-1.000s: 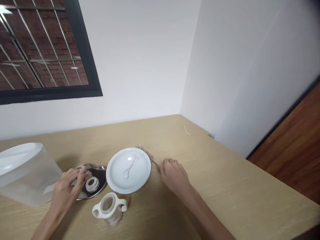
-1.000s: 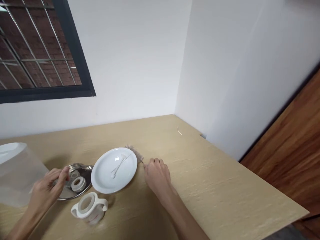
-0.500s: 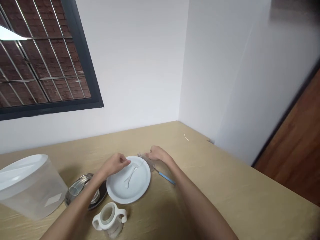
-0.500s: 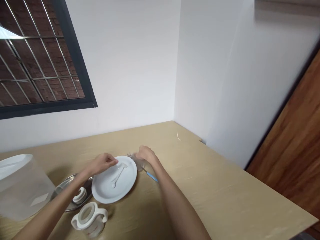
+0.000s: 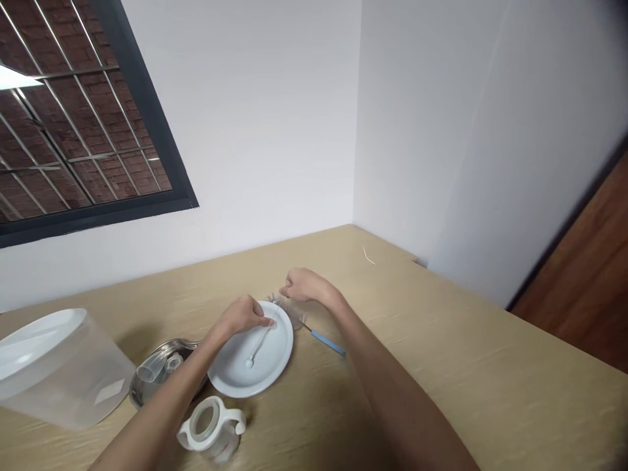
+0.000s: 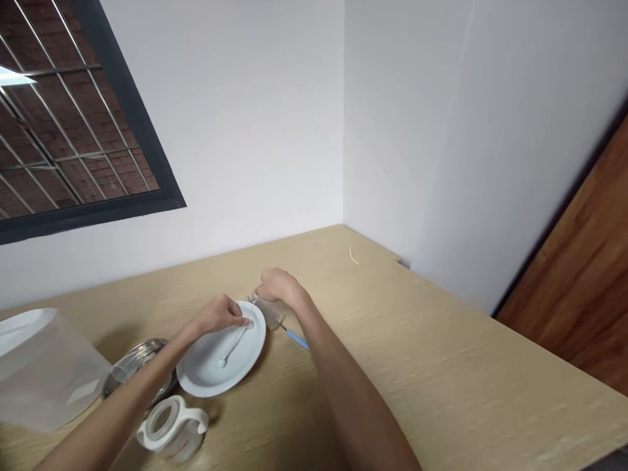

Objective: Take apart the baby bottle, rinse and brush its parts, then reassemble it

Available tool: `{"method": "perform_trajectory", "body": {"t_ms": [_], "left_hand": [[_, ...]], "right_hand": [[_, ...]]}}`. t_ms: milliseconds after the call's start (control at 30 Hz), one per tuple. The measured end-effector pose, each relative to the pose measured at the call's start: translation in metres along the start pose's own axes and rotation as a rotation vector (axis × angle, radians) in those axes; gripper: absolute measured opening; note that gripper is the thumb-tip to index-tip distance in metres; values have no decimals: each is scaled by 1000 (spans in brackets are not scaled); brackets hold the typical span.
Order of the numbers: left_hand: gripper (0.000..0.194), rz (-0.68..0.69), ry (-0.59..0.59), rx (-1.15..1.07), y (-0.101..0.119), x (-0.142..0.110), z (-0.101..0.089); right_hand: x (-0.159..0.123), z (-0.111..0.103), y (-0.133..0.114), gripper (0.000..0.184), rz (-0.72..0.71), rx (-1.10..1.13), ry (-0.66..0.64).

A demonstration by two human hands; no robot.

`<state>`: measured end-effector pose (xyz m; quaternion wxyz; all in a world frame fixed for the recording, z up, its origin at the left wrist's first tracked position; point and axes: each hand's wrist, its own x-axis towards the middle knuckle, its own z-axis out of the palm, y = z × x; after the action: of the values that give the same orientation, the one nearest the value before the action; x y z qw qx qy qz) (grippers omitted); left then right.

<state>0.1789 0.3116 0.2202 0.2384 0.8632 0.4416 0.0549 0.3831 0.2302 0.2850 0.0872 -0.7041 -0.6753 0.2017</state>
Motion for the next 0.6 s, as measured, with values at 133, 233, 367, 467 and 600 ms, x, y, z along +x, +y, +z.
{"method": "perform_trajectory", "body": {"t_ms": [133, 233, 367, 467, 600], "left_hand": [[39, 8, -25, -17, 6, 0, 8], [40, -6, -14, -57, 12, -1, 11], [32, -36, 31, -185, 12, -8, 3], [31, -60, 114, -321, 5, -25, -10], [42, -94, 244, -518, -8, -58, -15]], "right_hand": [[-7, -1, -4, 28, 8, -36, 28], [-10, 0, -7, 28, 0, -59, 48], [-16, -3, -13, 28, -39, -67, 92], [-25, -9, -15, 29, -78, -46, 144], [-38, -19, -17, 29, -166, 22, 269]]}}
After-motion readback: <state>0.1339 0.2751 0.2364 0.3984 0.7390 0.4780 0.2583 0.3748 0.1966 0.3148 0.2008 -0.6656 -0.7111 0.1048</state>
